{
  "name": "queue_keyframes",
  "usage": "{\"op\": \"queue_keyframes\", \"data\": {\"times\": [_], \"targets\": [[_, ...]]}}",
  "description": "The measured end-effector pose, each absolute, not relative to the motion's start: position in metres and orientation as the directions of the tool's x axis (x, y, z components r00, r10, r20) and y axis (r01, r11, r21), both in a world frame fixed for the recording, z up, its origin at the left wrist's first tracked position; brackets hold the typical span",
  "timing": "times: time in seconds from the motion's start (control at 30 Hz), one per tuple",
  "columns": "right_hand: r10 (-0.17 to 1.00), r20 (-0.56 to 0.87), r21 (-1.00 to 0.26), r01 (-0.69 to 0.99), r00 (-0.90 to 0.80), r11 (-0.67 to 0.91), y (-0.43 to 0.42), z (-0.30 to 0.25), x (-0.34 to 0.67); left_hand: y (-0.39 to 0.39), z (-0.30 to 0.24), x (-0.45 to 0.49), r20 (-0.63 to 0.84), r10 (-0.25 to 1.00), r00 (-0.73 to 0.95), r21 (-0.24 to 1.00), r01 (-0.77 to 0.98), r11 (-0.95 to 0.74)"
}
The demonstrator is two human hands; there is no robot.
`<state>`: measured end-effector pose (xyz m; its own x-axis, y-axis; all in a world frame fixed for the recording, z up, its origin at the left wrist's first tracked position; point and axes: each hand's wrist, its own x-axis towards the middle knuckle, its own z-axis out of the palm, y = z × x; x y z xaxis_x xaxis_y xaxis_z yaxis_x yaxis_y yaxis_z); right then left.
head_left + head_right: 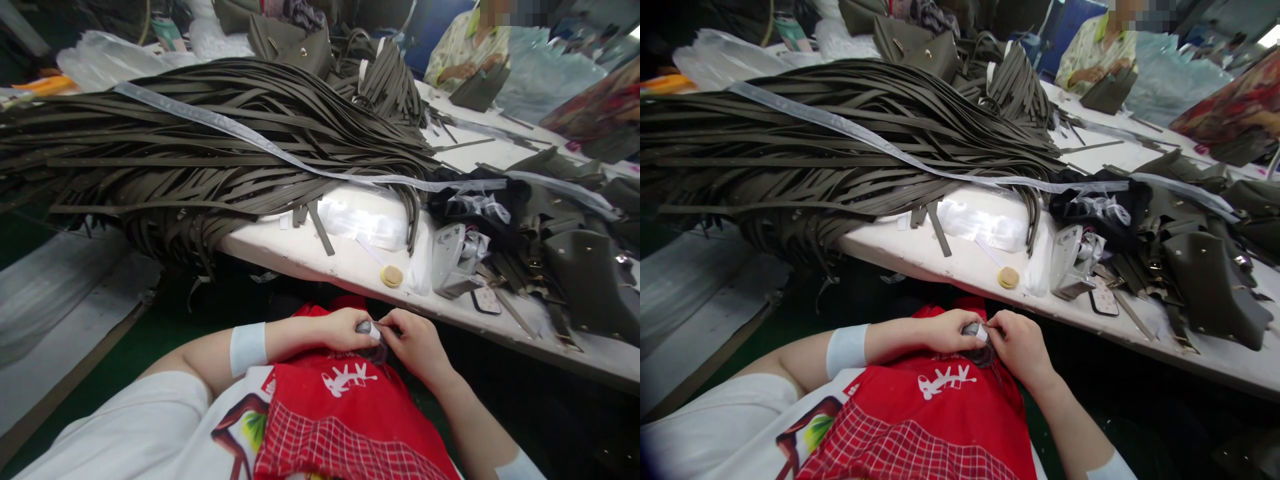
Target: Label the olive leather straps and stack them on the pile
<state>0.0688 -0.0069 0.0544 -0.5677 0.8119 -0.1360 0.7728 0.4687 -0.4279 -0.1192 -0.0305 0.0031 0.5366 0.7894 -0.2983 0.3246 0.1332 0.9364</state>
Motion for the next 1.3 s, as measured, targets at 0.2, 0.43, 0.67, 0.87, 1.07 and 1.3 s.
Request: {"op": "queue_keyframes", "data": {"times": [0.2, 0.43, 0.67, 0.87, 1.07, 1.3], "targets": [[0.818, -0.061, -0.356, 0.778, -0.572, 0.517, -0.008, 0.051, 0.071, -0.022, -0.003, -0.113, -0.321, 0.780, 0.538, 0.947, 0.195, 0.256], [0.833, -0.035, -0.362, 0.784, -0.552, 0.504, -0.008, 0.050, 0.073, -0.019, -0.004, -0.108, -0.280, 0.802, 0.527, 0.958, 0.099, 0.270], [0.849, -0.170, -0.434, 0.812, -0.500, 0.391, 0.000, 0.053, 0.075, -0.022, -0.005, -0.106, -0.300, 0.801, 0.518, 0.954, 0.186, 0.236], [0.842, -0.227, -0.440, 0.823, -0.489, 0.360, 0.005, 0.050, 0.078, -0.023, -0.007, -0.102, -0.265, 0.829, 0.492, 0.949, 0.286, 0.134], [0.825, -0.072, -0.344, 0.790, -0.560, 0.507, -0.005, 0.044, 0.074, -0.019, -0.015, -0.100, -0.282, 0.862, 0.421, 0.957, 0.057, 0.285], [0.742, 0.190, -0.255, 0.698, -0.642, 0.669, -0.018, 0.031, 0.065, 0.004, -0.008, -0.106, -0.351, 0.891, 0.286, 0.839, -0.327, 0.436]]}}
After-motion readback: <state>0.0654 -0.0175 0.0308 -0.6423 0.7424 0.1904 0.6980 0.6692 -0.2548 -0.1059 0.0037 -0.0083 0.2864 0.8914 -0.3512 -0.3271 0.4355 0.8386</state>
